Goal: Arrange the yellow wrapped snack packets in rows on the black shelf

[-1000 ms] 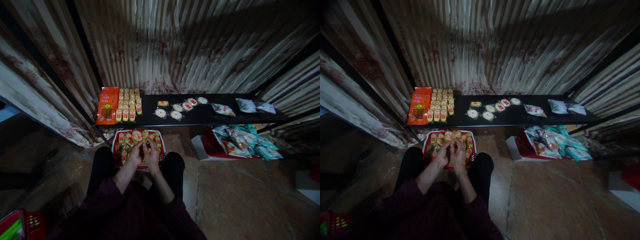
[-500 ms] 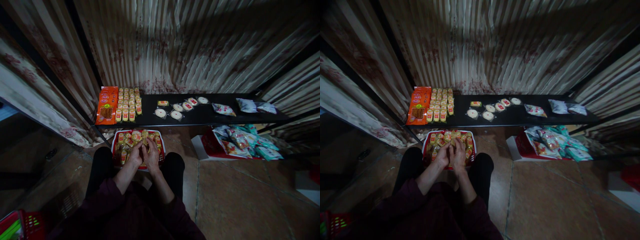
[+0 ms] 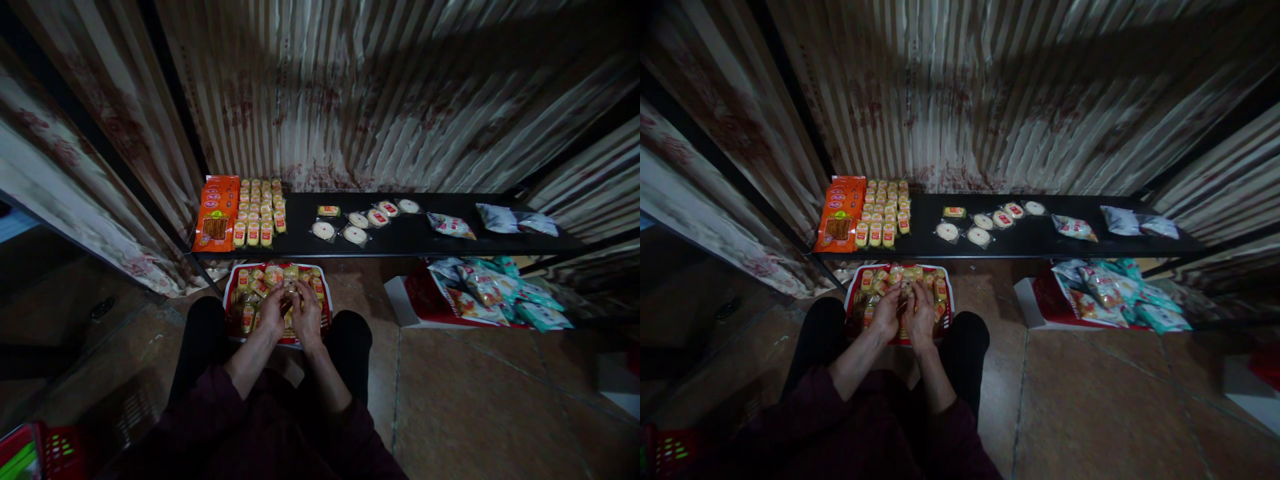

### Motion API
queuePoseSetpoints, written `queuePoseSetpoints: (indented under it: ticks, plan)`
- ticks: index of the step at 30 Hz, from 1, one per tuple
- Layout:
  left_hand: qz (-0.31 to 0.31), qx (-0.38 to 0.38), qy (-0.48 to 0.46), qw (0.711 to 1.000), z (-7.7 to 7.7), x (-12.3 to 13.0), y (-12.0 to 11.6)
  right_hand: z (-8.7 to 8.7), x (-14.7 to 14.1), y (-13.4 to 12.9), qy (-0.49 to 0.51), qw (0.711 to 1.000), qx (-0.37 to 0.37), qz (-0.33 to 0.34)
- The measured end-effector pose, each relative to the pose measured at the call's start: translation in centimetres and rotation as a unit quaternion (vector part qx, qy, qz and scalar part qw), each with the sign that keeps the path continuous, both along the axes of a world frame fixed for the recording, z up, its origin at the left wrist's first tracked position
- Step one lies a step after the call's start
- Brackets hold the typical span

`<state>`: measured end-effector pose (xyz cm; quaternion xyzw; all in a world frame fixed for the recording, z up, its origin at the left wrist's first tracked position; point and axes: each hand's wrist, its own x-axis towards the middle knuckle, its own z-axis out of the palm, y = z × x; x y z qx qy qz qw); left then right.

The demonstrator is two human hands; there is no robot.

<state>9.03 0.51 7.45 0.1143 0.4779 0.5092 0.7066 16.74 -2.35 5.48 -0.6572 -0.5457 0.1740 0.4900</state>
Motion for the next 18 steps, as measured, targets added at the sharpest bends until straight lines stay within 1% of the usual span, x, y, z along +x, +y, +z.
queuePoseSetpoints:
  ticks: [3,7,13,18]
  plan:
    - [0.013,0.009,0.027,1.0,0.4,0.1,-0.2,0.4,0.1,0.2,0.024,1.0,-0.009,-0.01]
    - [0.0,0.06,0.048,0.997,0.9,0.1,-0.5,0.8,0.1,0.5,0.055,0.998,-0.024,-0.009]
    - [-0.015,0.115,0.104,0.988,1.4,0.0,-1.1,0.2,0.0,0.6,0.099,0.993,-0.058,-0.027]
    - [-0.021,0.151,0.165,0.974,1.2,-0.1,-1.3,0.0,0.0,0.7,0.155,0.982,-0.102,-0.024]
